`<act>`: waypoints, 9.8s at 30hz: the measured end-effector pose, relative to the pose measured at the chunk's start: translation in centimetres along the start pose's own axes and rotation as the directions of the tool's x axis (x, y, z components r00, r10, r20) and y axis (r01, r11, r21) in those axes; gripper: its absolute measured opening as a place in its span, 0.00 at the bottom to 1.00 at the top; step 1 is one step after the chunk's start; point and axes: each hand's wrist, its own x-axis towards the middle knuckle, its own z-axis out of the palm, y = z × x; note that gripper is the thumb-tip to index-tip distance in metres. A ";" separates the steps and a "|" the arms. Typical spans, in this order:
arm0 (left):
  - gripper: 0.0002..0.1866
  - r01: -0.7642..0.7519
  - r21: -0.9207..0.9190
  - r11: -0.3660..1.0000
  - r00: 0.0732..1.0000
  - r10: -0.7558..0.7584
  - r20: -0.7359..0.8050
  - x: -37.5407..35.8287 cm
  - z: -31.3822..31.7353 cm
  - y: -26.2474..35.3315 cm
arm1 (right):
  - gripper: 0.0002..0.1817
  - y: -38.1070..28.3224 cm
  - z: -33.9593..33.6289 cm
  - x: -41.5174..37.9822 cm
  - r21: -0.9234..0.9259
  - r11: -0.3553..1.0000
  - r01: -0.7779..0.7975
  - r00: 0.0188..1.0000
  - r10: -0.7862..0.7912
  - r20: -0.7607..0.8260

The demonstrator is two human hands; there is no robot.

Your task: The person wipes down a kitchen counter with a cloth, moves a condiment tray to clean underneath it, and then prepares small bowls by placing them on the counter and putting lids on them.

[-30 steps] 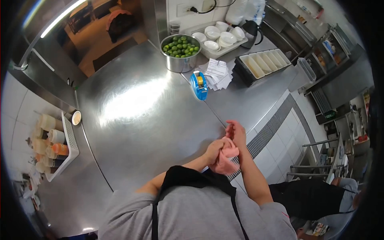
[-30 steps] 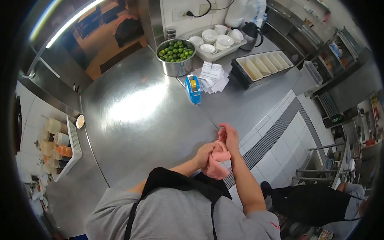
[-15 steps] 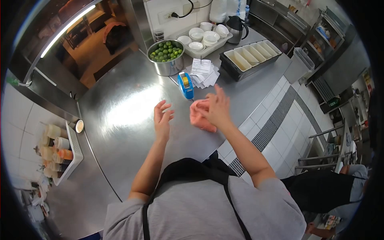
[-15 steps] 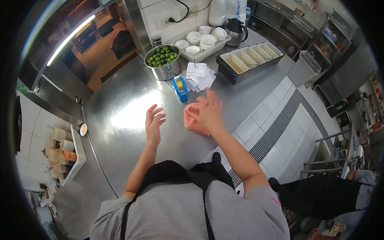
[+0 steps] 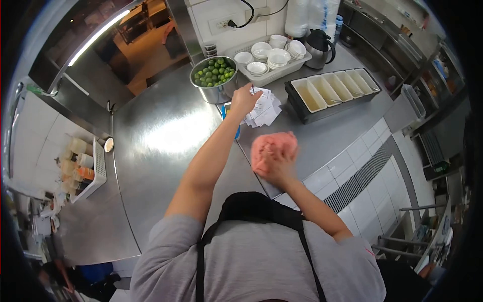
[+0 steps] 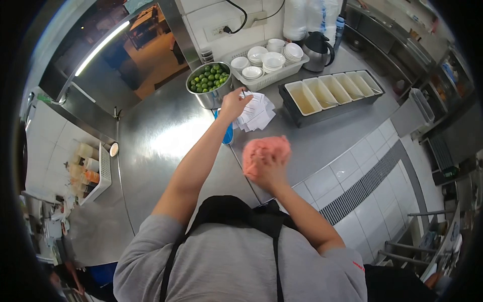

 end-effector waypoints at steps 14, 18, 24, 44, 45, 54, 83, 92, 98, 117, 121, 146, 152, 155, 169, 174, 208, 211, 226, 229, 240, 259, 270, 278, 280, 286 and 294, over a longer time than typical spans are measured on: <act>0.12 0.229 -0.177 0.957 0.934 -0.267 -0.235 -7.3 -14.2 6.4 | 0.34 10.4 4.9 13.8 -0.094 0.995 0.015 0.996 -0.007 0.088; 0.14 0.339 -0.031 0.940 0.877 -0.328 -0.353 -7.4 -14.9 2.1 | 0.30 9.3 5.5 19.1 -0.163 0.970 -0.180 0.964 0.207 0.169; 0.13 0.462 0.051 0.886 0.803 -0.393 -0.448 -5.4 -14.1 -7.5 | 0.19 7.1 7.0 18.1 0.092 0.953 0.289 0.922 -0.303 0.243; 0.43 0.315 0.066 0.947 0.930 -0.294 -0.221 -9.2 1.7 -2.8 | 0.17 4.4 2.2 9.0 0.072 0.956 0.285 0.943 -0.293 0.155; 0.43 0.297 0.053 0.953 0.933 -0.278 -0.228 -8.7 2.4 -3.1 | 0.18 4.5 1.7 9.3 0.071 0.954 0.291 0.938 -0.299 0.174; 0.28 -0.167 -0.078 0.983 0.975 0.153 -0.163 -11.3 4.0 0.3 | 0.13 12.3 -6.6 26.1 0.161 0.966 0.201 0.980 -0.201 -0.018; 0.09 -0.174 0.222 0.959 0.953 0.221 -0.208 -22.6 -2.7 1.7 | 0.19 9.2 -5.5 28.9 0.153 0.961 0.232 0.947 -0.258 0.189; 0.06 0.057 -0.098 0.994 0.945 -0.086 -0.315 -17.1 2.9 5.2 | 0.45 11.5 2.9 38.3 -0.157 0.886 0.436 0.608 -0.161 0.778; 0.05 0.153 -0.450 0.880 0.854 -0.347 -0.389 -13.5 7.5 5.0 | 0.48 13.8 4.3 38.8 -0.061 0.922 0.383 0.593 -0.195 0.782; 0.18 0.554 -0.482 0.679 0.646 -0.716 -0.266 -9.8 6.7 4.7 | 0.30 9.6 -0.7 23.8 0.546 0.522 0.655 0.120 -0.786 0.606; 0.16 0.579 0.109 0.808 0.731 -0.455 -0.509 -9.7 7.6 3.5 | 0.35 9.4 -0.1 22.2 0.440 0.472 0.764 0.174 -0.807 0.564; 0.11 0.548 -0.440 0.711 0.644 -0.695 -0.320 -10.9 4.5 3.8 | 0.06 11.2 -4.8 30.7 0.430 0.561 0.707 0.533 -0.823 0.196; 0.12 0.548 -0.413 0.727 0.612 -0.685 -0.394 -10.3 6.7 2.8 | 0.05 11.7 -3.6 21.6 0.387 0.273 0.881 0.186 -0.951 0.248; 0.13 0.530 -0.573 0.625 0.541 -0.770 -0.338 -11.1 6.7 2.9 | 0.06 12.0 -2.0 19.9 0.394 0.230 0.890 0.122 -0.952 0.280; 0.38 0.360 0.359 0.861 0.895 -0.210 -0.394 -10.0 8.8 6.2 | 0.11 13.2 -0.3 42.0 0.126 0.722 0.681 0.558 -0.623 0.548; 0.42 0.466 0.353 0.811 0.873 -0.356 -0.335 -9.5 8.9 6.6 | 0.17 18.1 0.4 46.6 0.058 0.848 0.527 0.758 -0.500 0.418; 0.45 0.648 0.163 0.744 0.732 -0.549 -0.405 -17.5 5.3 5.9 | 0.05 8.3 -2.4 18.8 0.664 -0.004 0.748 -0.003 -1.000 -0.003; 0.56 0.467 0.032 0.884 0.750 -0.377 -0.543 -18.2 5.3 5.2 | 0.06 7.3 -0.8 16.6 0.560 -0.106 0.821 -0.123 -0.992 -0.007; 0.48 0.362 0.108 0.926 0.808 -0.254 -0.532 -20.8 5.4 3.6 | 0.11 18.3 2.3 43.7 -0.125 0.804 0.581 0.722 -0.439 0.535; 0.45 0.374 0.088 0.923 0.793 -0.269 -0.546 -20.7 5.5 3.7 | 0.08 19.9 1.8 43.8 -0.010 0.826 0.564 0.751 -0.507 0.423; 0.45 0.417 0.057 0.907 0.802 -0.338 -0.493 -20.8 5.3 3.9 | 0.08 13.7 0.6 33.5 0.093 0.676 0.731 0.604 -0.704 0.375; 0.43 0.417 0.026 0.908 0.779 -0.343 -0.524 -20.6 5.4 3.9 | 0.52 20.6 8.8 47.4 0.036 0.948 0.315 0.619 -0.234 0.750; 0.42 0.411 0.062 0.910 0.789 -0.321 -0.525 -20.6 5.3 3.7 | 0.45 14.8 -0.6 45.5 0.114 0.901 0.419 0.639 -0.382 0.667; 0.42 0.417 0.073 0.906 0.788 -0.320 -0.527 -20.7 5.2 4.0 | 0.44 14.2 3.8 39.0 0.205 0.866 0.456 0.562 -0.458 0.689; 0.42 0.417 0.076 0.906 0.789 -0.319 -0.525 -20.7 5.3 4.0 | 0.44 14.6 4.2 38.4 0.156 0.853 0.498 0.583 -0.463 0.668; 0.41 0.404 0.068 0.912 0.792 -0.311 -0.525 -20.6 5.2 4.2 | 0.46 13.5 3.6 38.9 0.005 0.823 0.568 0.560 -0.392 0.730; 0.42 0.400 0.041 0.916 0.791 -0.322 -0.519 -20.6 5.3 4.0 | 0.47 13.7 2.5 39.1 0.227 0.939 0.259 0.510 -0.333 0.793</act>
